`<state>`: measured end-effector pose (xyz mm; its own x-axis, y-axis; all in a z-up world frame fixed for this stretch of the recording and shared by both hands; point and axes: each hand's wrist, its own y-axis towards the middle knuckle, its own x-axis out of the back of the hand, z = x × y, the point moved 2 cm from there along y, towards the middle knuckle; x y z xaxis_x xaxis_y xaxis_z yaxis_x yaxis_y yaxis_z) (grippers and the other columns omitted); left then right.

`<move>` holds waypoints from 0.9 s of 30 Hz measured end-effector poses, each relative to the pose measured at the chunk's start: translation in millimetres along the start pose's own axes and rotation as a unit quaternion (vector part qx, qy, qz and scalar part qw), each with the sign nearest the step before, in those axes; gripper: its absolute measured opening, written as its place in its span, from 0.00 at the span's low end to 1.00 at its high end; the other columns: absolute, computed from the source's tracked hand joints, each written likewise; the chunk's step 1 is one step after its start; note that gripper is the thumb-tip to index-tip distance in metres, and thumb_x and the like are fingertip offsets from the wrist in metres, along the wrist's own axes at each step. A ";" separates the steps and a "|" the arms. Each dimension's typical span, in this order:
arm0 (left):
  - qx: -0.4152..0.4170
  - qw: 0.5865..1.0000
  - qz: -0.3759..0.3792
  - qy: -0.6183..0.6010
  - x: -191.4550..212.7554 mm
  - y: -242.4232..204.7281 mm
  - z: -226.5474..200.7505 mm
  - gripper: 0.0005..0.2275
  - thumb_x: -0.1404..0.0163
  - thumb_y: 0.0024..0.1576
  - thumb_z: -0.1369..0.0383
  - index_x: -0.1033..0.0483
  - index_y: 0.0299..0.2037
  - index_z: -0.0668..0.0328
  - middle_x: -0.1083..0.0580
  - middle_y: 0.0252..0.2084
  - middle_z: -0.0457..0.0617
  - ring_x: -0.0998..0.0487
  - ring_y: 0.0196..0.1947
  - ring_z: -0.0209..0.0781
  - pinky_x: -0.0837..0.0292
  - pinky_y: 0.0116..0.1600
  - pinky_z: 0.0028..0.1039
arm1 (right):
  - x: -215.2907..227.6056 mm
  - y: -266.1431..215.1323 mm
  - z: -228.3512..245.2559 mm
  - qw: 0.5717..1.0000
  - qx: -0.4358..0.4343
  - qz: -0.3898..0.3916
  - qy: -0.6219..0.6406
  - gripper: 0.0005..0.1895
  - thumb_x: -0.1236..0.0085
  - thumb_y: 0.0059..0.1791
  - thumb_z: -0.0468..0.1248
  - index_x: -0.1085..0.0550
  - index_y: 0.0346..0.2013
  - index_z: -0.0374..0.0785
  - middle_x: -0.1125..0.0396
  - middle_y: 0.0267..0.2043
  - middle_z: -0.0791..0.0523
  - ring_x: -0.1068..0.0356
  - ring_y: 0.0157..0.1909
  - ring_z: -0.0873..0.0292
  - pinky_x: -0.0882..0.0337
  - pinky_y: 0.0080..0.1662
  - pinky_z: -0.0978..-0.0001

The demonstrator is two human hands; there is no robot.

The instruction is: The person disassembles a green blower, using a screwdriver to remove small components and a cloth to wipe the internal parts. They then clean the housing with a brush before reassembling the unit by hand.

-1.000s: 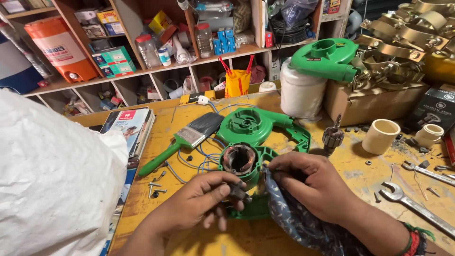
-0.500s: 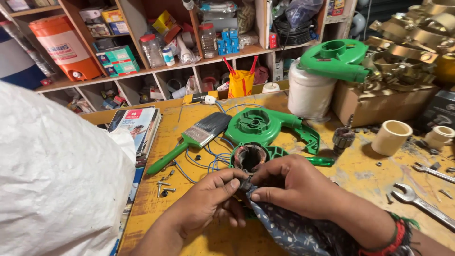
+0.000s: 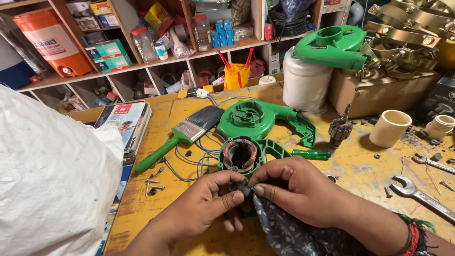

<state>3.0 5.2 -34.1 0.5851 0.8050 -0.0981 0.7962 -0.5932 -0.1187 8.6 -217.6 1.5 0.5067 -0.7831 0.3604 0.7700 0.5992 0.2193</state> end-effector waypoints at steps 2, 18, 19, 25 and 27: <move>0.003 1.000 -0.001 0.004 0.9 0.4 2.2 0.18 0.47 0.60 0.60 0.28 0.56 0.63 0.21 0.38 0.50 0.19 0.29 0.37 0.23 0.33 0.24 | -1.2 -0.8 -2.1 0.999 -0.003 0.009 0.039 0.08 0.43 0.51 0.33 0.21 0.41 0.31 0.22 0.36 0.57 0.27 0.40 0.69 0.25 0.44 0.72; 0.003 1.000 0.005 -0.007 -2.4 -1.2 -1.6 0.16 0.49 0.62 0.61 0.26 0.53 0.63 0.22 0.35 0.50 0.20 0.29 0.36 0.24 0.33 0.23 | -0.9 0.3 -13.5 0.981 -0.044 0.031 0.185 0.09 0.46 0.51 0.31 0.22 0.41 0.28 0.22 0.37 0.56 0.26 0.40 0.66 0.26 0.45 0.71; -0.001 1.000 0.000 -0.001 -2.8 -0.7 -0.6 0.16 0.48 0.62 0.61 0.26 0.53 0.64 0.22 0.36 0.49 0.20 0.30 0.35 0.24 0.33 0.23 | -2.7 -0.6 -14.7 0.982 -0.037 0.028 0.182 0.08 0.45 0.51 0.30 0.22 0.40 0.28 0.23 0.36 0.56 0.27 0.39 0.67 0.26 0.44 0.72; -0.007 1.000 -0.008 0.012 -8.2 -2.9 -4.2 0.16 0.47 0.61 0.62 0.25 0.54 0.63 0.22 0.36 0.47 0.21 0.30 0.32 0.24 0.35 0.22 | -2.6 -4.7 -21.6 0.981 -0.062 0.016 0.181 0.07 0.44 0.47 0.27 0.23 0.38 0.28 0.26 0.34 0.57 0.30 0.36 0.68 0.30 0.40 0.73; -0.005 1.000 -0.005 0.008 -9.0 -3.3 -4.5 0.15 0.47 0.61 0.62 0.25 0.54 0.63 0.22 0.36 0.47 0.21 0.30 0.33 0.24 0.35 0.22 | -2.3 -4.6 -22.3 0.978 -0.072 0.019 0.194 0.07 0.45 0.47 0.27 0.23 0.39 0.28 0.26 0.34 0.57 0.30 0.36 0.67 0.30 0.40 0.73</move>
<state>-4.2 0.0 -28.4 0.5790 0.8113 -0.0811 0.8037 -0.5846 -0.1107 12.6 -222.3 -20.6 0.6232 -0.7820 -0.0112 0.7805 0.6209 0.0734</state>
